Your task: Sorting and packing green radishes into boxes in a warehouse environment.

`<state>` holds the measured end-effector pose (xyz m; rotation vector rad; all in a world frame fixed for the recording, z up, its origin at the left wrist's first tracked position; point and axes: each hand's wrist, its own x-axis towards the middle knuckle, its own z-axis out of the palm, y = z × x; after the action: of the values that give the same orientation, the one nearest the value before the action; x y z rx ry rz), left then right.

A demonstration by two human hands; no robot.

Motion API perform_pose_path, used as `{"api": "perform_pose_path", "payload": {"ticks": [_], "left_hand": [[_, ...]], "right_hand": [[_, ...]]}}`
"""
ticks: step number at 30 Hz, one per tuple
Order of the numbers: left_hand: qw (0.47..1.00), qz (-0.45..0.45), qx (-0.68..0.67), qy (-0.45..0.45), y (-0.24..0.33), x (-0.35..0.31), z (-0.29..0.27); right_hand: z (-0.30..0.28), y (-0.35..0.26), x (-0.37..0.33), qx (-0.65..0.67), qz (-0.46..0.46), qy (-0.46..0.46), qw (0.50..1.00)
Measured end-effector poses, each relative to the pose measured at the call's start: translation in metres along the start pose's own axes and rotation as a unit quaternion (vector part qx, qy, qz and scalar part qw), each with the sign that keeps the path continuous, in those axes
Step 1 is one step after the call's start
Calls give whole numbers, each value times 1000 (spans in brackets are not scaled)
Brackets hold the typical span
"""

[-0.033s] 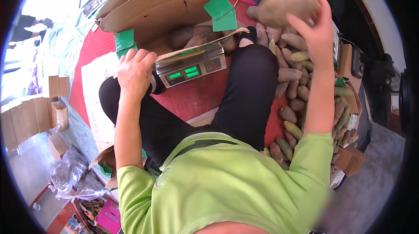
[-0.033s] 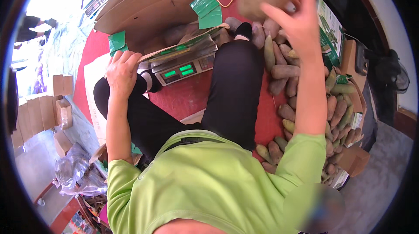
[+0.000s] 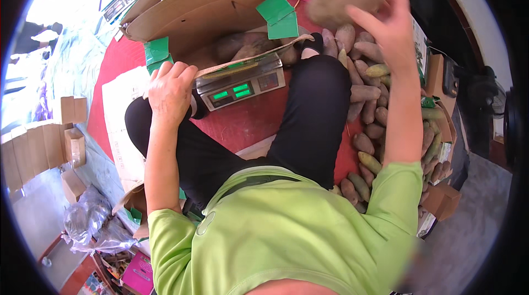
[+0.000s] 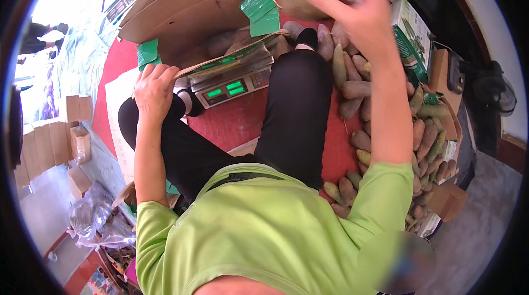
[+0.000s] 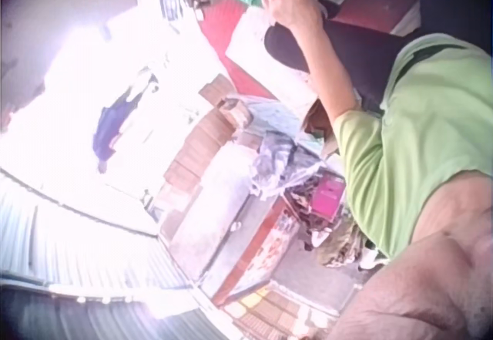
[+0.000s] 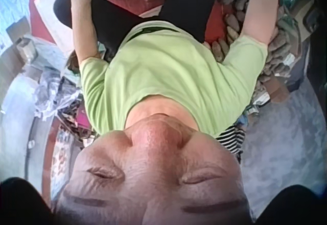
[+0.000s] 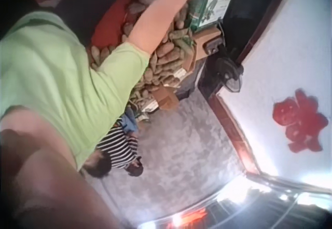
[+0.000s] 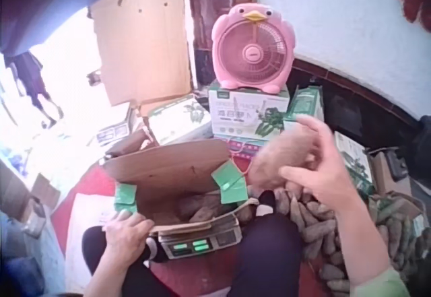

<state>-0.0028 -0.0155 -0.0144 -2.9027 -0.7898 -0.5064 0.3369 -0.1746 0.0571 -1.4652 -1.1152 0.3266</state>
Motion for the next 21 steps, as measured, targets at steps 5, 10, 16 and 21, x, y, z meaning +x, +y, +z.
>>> {"api": "perform_pose_path", "payload": {"ticks": [5,10,16,21], "left_hand": [[1000,-5,2,-3,-5,-4,2],[1000,4,-10,-22,-3,-1,1],[1000,-3,-9,-26,-4,-1,-1],[999,0,-19,-33,-2,1,1]], "right_hand": [[111,3,46,-60,-65,-170,981],[205,39,43,-219,-5,-248,944],[262,30,36,-236,162,-257,923],[261,46,38,-244,222,-295,897]]}}
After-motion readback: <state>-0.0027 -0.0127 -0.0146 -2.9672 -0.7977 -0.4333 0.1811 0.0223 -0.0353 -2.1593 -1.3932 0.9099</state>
